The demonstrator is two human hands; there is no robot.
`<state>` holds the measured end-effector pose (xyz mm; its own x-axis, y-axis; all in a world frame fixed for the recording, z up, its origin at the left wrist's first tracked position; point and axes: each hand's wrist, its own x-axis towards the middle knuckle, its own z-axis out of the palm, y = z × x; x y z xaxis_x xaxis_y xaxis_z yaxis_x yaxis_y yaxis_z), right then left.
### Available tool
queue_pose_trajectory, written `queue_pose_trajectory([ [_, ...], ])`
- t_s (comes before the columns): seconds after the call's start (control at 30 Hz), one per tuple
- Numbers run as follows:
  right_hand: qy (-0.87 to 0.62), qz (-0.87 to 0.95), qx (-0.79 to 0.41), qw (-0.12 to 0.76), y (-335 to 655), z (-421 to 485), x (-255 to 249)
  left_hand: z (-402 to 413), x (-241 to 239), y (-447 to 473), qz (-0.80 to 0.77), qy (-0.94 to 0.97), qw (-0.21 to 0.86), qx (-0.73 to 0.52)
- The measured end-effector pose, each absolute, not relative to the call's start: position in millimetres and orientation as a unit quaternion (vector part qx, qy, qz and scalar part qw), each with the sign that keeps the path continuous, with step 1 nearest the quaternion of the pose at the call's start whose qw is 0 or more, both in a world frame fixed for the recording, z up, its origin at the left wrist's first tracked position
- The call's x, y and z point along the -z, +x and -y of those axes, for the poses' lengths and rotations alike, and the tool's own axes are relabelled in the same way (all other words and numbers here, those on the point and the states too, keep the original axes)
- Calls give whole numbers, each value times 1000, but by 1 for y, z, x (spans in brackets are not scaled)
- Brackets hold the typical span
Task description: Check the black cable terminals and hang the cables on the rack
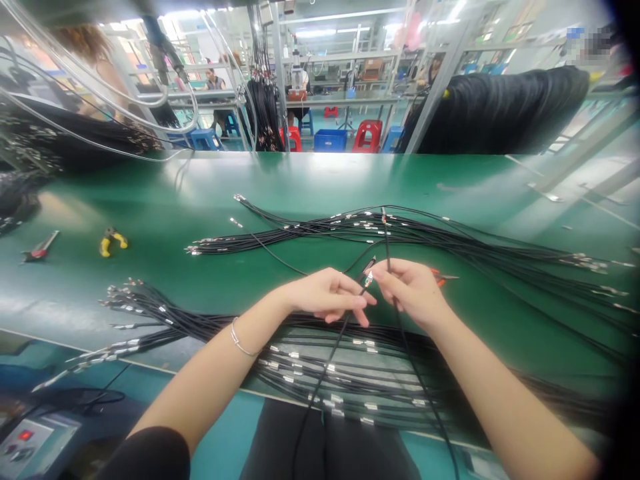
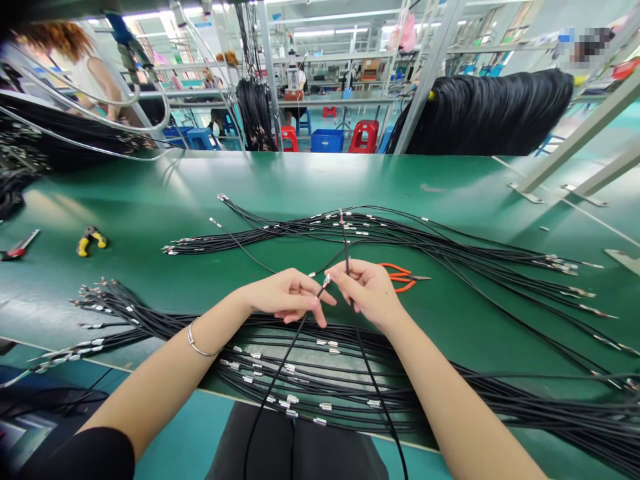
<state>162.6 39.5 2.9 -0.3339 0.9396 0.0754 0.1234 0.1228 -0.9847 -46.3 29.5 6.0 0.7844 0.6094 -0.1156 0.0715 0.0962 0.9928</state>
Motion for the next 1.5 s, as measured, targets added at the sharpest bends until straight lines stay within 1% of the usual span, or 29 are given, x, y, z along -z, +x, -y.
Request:
queue_pose_trajectory([
  [0.07,-425,635,-506,401,161,-39,-2,-30,-1,-41,-279,607,697,-260],
  [0.13,-434,628,-495,416,160,-39,0,-30,4,-37,-282,577,712,-283],
  [0.33,-439,612,-484,445,158,-39,1,-32,4,-39,-279,556,735,-270],
  [0.53,-435,584,-503,466,155,-37,3,-34,4,-42,-252,542,758,-260],
  [0.67,-424,537,-523,509,154,-38,2,-34,7,-39,-250,535,765,-258],
  [0.73,-404,516,-532,536,157,-41,1,-34,6,-40,-247,538,768,-244],
  [0.8,-390,497,-538,558,161,-45,-2,-33,3,-43,-236,559,769,-201],
  [0.93,-380,476,-543,577,170,-53,-6,-28,-8,-50,-189,638,745,-47],
  [0.97,-377,481,-552,567,171,-54,-6,-27,-10,-50,-181,649,739,-31],
  [1.0,-374,490,-566,548,172,-53,-6,-27,-11,-51,-182,652,735,-42],
  [1.13,-375,537,-627,422,169,-48,-4,-33,-13,-55,-240,610,727,-206],
  [1.2,-380,548,-645,372,166,-45,-4,-39,-13,-62,-263,590,717,-264],
  [1.33,-390,560,-650,333,164,-42,-4,-49,-14,-77,-288,580,689,-325],
  [1.5,-383,585,-655,287,161,-38,1,-50,-14,-79,-332,628,610,-352],
])
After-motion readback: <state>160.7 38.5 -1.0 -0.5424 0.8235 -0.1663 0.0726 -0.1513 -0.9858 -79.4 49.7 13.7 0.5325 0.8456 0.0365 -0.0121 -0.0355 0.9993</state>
